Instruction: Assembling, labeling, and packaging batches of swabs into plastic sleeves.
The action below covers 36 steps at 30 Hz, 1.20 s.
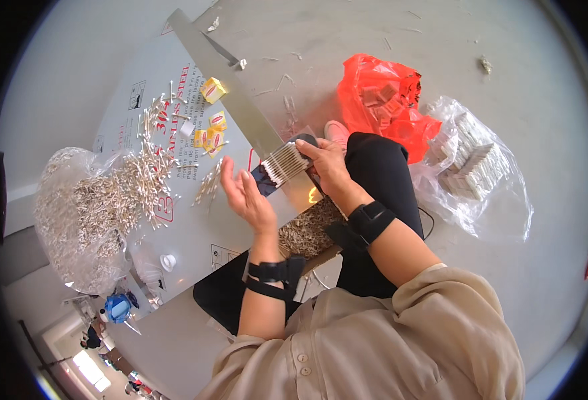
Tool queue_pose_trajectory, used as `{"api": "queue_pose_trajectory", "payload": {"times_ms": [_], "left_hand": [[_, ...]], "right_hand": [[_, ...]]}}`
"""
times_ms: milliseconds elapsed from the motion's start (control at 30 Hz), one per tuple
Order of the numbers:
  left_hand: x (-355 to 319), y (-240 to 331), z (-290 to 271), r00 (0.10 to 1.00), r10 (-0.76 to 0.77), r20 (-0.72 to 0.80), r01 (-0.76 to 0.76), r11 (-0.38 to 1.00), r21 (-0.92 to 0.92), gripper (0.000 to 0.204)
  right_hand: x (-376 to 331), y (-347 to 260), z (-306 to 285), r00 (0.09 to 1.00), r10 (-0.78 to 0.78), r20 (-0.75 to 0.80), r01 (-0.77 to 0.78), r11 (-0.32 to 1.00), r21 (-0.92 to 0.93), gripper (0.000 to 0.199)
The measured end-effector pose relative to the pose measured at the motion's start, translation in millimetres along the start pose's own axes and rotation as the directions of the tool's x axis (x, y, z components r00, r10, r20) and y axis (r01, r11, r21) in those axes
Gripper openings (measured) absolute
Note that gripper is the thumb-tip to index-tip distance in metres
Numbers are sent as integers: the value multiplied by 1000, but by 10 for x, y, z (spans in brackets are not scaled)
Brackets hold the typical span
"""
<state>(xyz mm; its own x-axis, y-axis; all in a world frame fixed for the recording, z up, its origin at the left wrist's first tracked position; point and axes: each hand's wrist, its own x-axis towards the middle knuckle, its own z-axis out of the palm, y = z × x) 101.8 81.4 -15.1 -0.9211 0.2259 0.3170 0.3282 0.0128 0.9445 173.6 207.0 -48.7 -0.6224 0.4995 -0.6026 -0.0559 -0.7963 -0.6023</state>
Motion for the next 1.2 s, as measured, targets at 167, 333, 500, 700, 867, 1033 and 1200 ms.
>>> {"api": "queue_pose_trajectory", "payload": {"times_ms": [167,333,500,700,867,1033,1200], "left_hand": [[920,-229,-492,962,170,215,-274,585,764,19],[1538,-302,-570,967,-193,164,-25,571,820,27],[1742,-497,-555,879,-402,258,19,569,822,29],[1695,-532,-611,915,-359,184,144,716,683,28],[1552,-349,-639,943,-301,141,214,873,438,24],[1091,40,-504,790,-599,132,590,801,104,10],[666,357,-340,712,-677,185,701,699,-141,15]], "right_hand": [[-119,-105,43,999,38,23,-38,999,1,16],[-107,-98,90,998,63,-18,-64,998,-12,17],[-120,-129,103,998,69,-13,-69,998,11,17],[-132,-165,116,995,91,-38,-92,995,-36,15],[-71,-76,125,998,54,-34,-55,997,-60,12],[-70,-69,115,998,47,-43,-49,998,-36,11],[-45,-54,72,999,31,-23,-31,999,-20,12]]}}
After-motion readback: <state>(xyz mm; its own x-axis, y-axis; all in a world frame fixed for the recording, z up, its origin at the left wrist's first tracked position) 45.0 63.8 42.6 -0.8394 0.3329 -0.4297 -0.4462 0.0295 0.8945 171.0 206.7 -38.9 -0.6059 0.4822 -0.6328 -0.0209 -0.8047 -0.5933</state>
